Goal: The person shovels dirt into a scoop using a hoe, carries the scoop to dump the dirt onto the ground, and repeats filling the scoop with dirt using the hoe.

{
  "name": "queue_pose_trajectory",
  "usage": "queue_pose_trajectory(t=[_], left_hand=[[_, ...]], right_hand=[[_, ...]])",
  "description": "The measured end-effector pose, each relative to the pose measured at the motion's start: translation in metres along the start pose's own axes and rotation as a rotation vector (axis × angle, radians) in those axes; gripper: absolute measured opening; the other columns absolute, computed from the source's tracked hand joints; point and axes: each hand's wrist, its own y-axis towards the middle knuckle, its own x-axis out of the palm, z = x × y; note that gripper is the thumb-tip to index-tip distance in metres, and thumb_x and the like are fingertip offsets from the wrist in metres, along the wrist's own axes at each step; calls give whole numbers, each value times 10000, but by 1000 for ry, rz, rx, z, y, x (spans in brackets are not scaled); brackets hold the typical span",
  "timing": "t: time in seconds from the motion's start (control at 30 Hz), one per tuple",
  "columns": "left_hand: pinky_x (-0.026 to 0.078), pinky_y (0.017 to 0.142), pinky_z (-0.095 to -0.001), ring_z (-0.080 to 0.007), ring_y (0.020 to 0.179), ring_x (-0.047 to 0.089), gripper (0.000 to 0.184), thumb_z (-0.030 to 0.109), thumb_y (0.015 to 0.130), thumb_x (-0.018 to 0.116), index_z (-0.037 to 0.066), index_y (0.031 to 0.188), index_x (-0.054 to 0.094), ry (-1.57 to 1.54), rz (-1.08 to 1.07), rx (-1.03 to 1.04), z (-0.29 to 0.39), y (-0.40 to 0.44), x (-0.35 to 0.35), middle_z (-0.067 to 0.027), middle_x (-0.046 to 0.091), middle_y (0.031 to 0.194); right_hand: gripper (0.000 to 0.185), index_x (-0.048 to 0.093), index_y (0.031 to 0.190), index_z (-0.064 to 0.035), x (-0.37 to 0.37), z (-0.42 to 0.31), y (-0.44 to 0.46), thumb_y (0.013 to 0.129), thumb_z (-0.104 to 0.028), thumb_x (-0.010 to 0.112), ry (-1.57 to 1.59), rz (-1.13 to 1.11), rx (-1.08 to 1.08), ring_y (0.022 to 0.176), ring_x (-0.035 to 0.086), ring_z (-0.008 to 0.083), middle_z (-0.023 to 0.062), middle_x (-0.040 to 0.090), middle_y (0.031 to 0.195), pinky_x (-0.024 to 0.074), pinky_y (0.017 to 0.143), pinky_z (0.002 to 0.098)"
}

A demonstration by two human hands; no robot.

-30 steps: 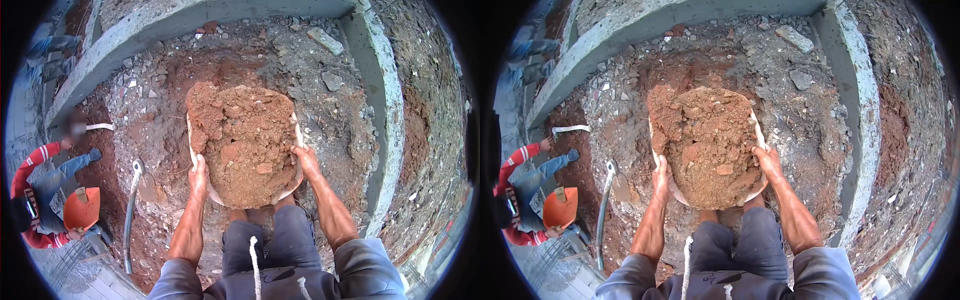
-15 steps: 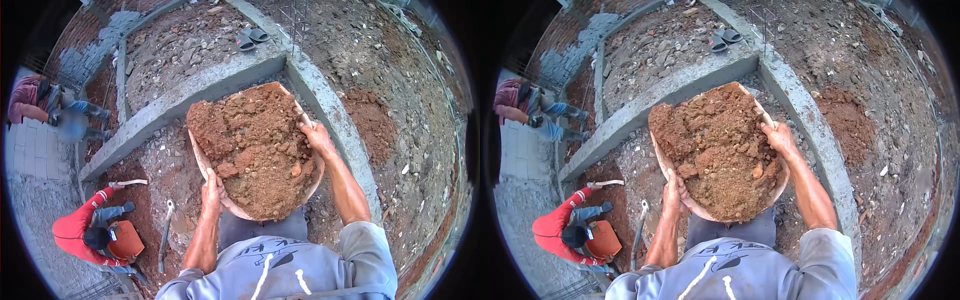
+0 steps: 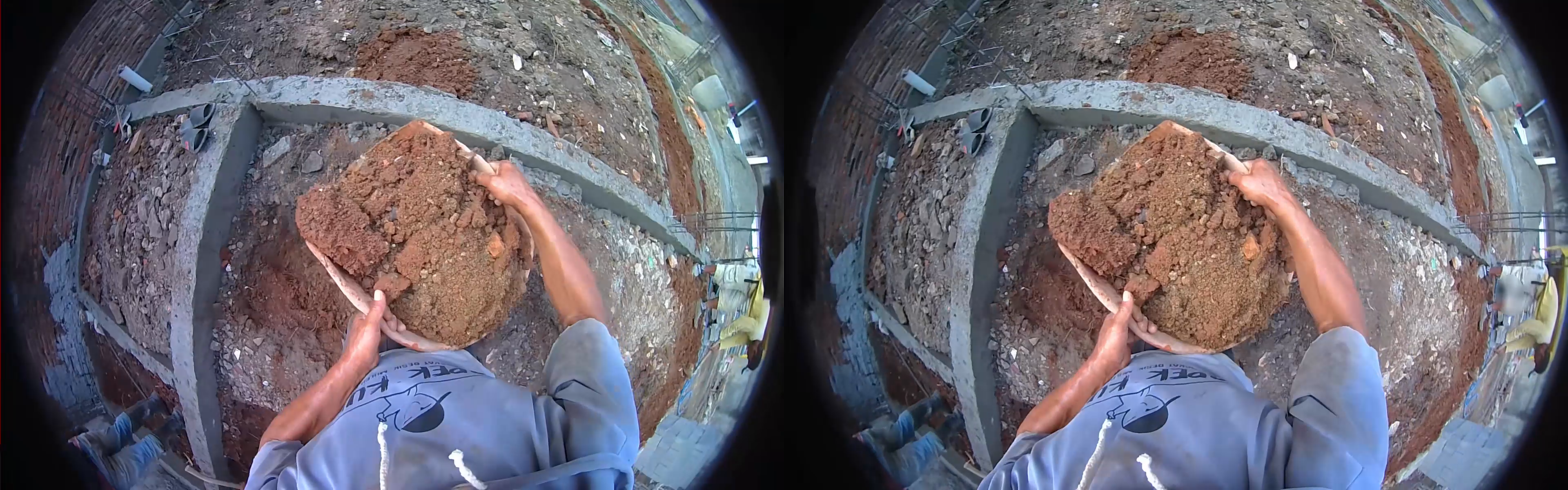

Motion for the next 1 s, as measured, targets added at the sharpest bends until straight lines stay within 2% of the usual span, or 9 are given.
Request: queue_pose_trajectory(t=[0.1, 0.13, 0.2, 0.3, 0.43, 0.57, 0.73, 0.9, 1.0], left_hand=[[527, 580, -366, -219, 710, 602, 524, 538, 925, 530, 33, 785, 512, 242, -125, -100, -9, 4, 8, -70, 523, 685], [524, 599, -353, -209, 681, 609, 544, 550, 923, 524, 29, 765, 523, 317, -192, -117, -14, 11, 8, -78, 548, 680], [513, 610, -343, -196, 678, 612, 547, 548, 927, 517, 24, 770, 537, 482, -348, -167, -11, 20, 16, -72, 562, 688], [491, 611, -346, -182, 663, 606, 530, 518, 936, 516, 6, 819, 584, 813, -404, -121, -32, 48, 33, -76, 593, 695], [481, 630, -365, -195, 656, 611, 436, 436, 910, 560, 23, 783, 609, 1009, -568, -70, -40, 64, 68, -80, 614, 671], [485, 631, -370, -198, 647, 615, 404, 418, 887, 577, 27, 792, 616, 1179, -624, -107, -54, 78, 96, -79, 619, 677], [490, 622, -368, -192, 647, 617, 390, 413, 881, 581, 36, 781, 587, 1258, -672, -176, -60, 96, 132, -74, 611, 671], [487, 594, -351, -167, 640, 611, 369, 396, 887, 582, 48, 769, 552, 1243, -600, -232, -65, 124, 157, -57, 577, 648], [483, 583, -339, -157, 624, 602, 358, 387, 888, 588, 51, 771, 551, 1153, -574, -176, -52, 138, 170, -53, 567, 642]], right_hand=[[432, 694, 954, -16, 5, 80, -60, 793, -415, 649, 141, 101, 205, 744, 634, 251, 137, 666, 785, 481, 708, 390], [422, 691, 999, -6, 4, 98, -83, 808, -381, 648, 206, 84, 308, 746, 634, 223, 124, 667, 788, 480, 704, 364], [386, 690, 1017, -11, 18, 153, -124, 827, -343, 641, 323, 276, 359, 732, 610, 188, 90, 662, 796, 467, 685, 337], [397, 672, 1044, 9, 38, 215, -189, 844, -330, 623, 587, 451, 436, 756, 580, 184, 69, 659, 860, 452, 688, 337], [386, 659, 1045, 19, 46, 227, -264, 859, -316, 612, 555, 614, 731, 818, 586, 186, 71, 655, 889, 460, 713, 342], [318, 659, 982, 5, 73, 271, -309, 874, -290, 610, 785, 692, 769, 732, 581, 167, 48, 640, 823, 461, 659, 327], [266, 650, 914, -7, 86, 306, -316, 884, -269, 611, 797, 712, 817, 639, 564, 140, 26, 628, 768, 447, 591, 296], [338, 659, 1040, 31, 83, 330, -281, 879, -264, 624, 846, 687, 819, 827, 601, 163, 62, 659, 925, 475, 757, 322], [339, 655, 1054, 42, 66, 331, -243, 874, -244, 632, 842, 724, 794, 841, 595, 156, 55, 655, 931, 472, 758, 317]])
